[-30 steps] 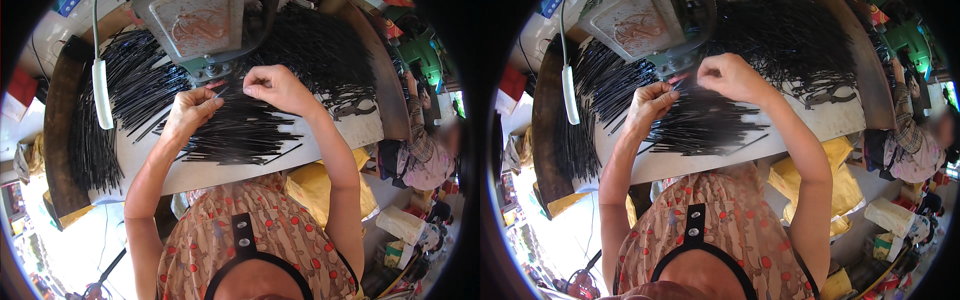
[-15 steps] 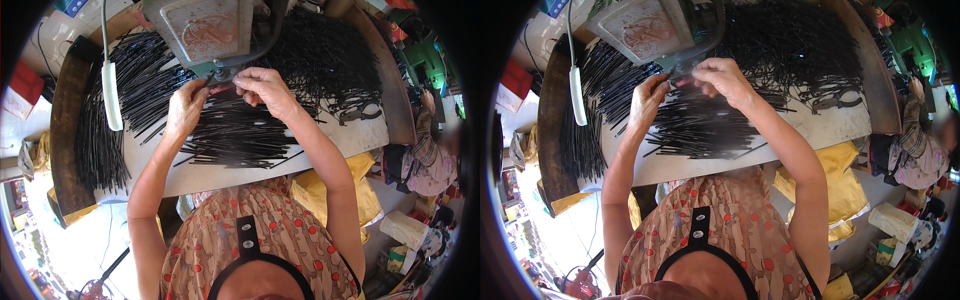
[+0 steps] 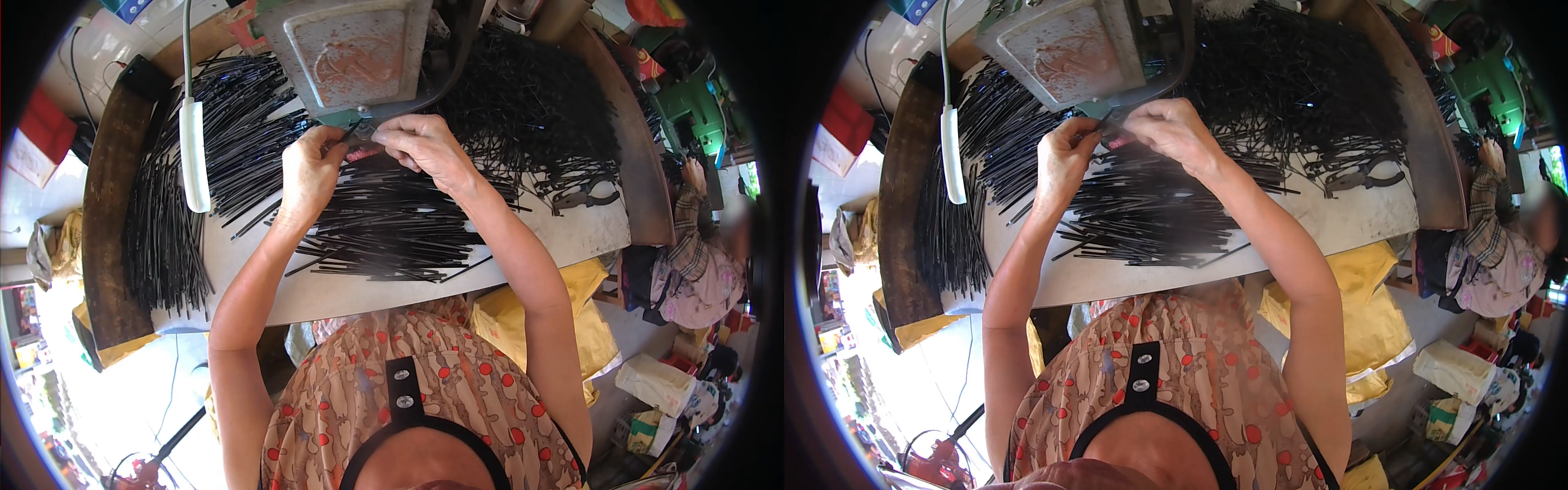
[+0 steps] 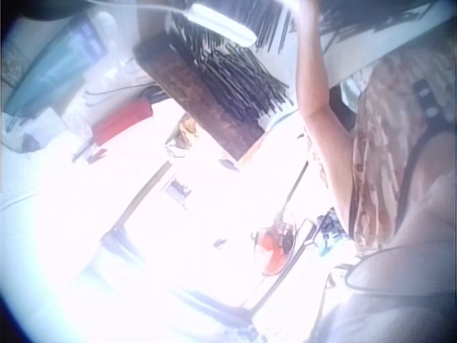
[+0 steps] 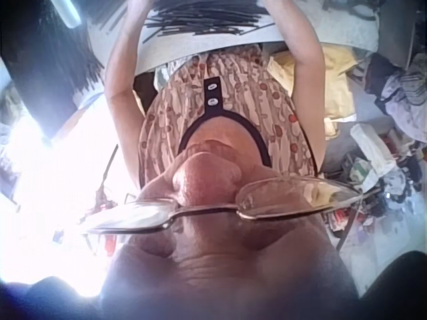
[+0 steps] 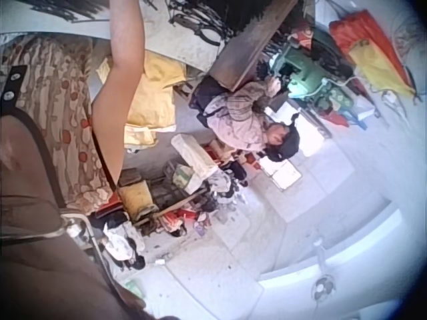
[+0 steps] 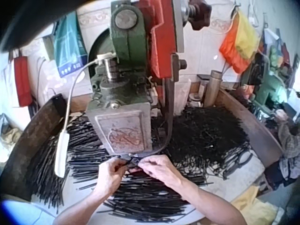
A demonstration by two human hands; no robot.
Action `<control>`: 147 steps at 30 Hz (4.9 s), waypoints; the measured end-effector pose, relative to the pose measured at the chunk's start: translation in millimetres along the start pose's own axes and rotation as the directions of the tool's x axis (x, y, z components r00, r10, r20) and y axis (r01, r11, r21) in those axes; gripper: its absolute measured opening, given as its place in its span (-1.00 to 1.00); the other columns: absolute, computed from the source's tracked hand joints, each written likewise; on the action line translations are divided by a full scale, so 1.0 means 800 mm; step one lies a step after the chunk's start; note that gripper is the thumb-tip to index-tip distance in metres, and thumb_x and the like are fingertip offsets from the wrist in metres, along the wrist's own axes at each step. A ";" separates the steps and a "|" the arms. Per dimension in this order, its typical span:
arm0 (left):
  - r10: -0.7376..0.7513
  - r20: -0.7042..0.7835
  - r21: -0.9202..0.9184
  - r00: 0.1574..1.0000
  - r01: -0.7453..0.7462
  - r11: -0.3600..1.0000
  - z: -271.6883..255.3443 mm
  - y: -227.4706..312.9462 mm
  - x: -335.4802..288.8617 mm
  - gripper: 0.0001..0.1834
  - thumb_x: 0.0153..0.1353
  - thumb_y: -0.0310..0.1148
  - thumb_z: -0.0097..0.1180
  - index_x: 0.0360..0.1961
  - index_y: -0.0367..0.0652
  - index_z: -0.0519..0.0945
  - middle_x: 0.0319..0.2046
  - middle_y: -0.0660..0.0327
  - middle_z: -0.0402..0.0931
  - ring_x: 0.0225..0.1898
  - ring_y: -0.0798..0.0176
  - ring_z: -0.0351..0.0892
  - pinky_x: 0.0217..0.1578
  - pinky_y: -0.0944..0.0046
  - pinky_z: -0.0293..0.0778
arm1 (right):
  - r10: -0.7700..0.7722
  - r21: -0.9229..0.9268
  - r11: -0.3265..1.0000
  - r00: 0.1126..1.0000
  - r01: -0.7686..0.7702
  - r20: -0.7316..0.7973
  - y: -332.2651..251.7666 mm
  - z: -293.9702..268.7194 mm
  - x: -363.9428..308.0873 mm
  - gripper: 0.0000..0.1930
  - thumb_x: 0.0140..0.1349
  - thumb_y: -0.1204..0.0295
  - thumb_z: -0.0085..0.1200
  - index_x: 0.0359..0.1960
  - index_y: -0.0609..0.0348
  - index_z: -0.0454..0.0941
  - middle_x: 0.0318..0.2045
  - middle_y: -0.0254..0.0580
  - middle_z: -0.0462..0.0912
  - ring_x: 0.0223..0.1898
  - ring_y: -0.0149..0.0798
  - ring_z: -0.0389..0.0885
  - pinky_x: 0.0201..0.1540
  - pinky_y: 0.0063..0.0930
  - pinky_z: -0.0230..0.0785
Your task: The person repeatedly picks up black plastic strips from the table, feeds them into a machine to attach metal fasteners, and stacks the assembled strips.
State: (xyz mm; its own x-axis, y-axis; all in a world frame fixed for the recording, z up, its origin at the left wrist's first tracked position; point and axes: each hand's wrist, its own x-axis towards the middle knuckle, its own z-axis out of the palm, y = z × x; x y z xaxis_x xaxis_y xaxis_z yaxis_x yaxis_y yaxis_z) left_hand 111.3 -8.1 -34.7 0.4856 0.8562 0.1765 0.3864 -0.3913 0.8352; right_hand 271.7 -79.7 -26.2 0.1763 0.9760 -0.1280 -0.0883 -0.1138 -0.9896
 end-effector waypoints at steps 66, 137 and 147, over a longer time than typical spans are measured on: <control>0.290 0.094 0.409 0.952 -0.303 0.861 -0.043 -0.020 -0.039 -0.90 -0.01 -0.62 -0.05 -0.41 -0.30 0.35 -0.40 -0.01 0.31 -0.40 -0.11 0.37 -0.42 0.05 0.31 | 0.061 0.431 0.902 0.990 0.000 -0.128 0.021 -0.017 0.002 -0.88 0.13 0.53 -0.01 -0.37 0.39 0.43 -0.44 -0.09 0.53 -0.36 -0.21 0.59 -0.28 -0.43 0.52; -0.072 0.241 0.150 0.968 0.036 0.988 -0.061 -0.006 -0.015 -0.82 0.10 -0.43 0.00 -0.30 -0.31 0.52 -0.60 0.09 0.49 -0.64 0.22 0.46 -0.65 0.33 0.34 | 0.122 0.466 0.885 0.972 -0.015 -0.200 0.016 -0.022 -0.008 -0.90 0.08 0.56 -0.01 -0.45 0.40 0.42 -0.39 0.05 0.54 -0.32 -0.13 0.59 -0.22 -0.34 0.50; -0.269 0.653 -0.320 0.708 0.579 0.750 -0.035 0.027 -0.050 -0.84 0.14 -0.40 0.01 -0.46 -0.30 0.49 -0.64 0.23 0.46 -0.71 0.47 0.38 -0.72 0.51 0.29 | 0.088 0.184 0.976 0.982 -0.119 0.168 0.013 0.014 -0.020 -0.68 -0.03 0.30 0.17 -0.38 0.35 0.47 -0.53 -0.22 0.51 -0.55 -0.45 0.48 -0.55 -0.66 0.36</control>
State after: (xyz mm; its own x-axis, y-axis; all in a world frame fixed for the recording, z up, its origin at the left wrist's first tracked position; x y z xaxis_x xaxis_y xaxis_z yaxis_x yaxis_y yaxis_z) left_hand 78.1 -40.9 -9.0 0.7519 0.4915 -0.4394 0.3200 0.3107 0.8950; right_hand 257.4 -94.1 -33.9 0.0007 0.9794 -0.2020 -0.2872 -0.1932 -0.9382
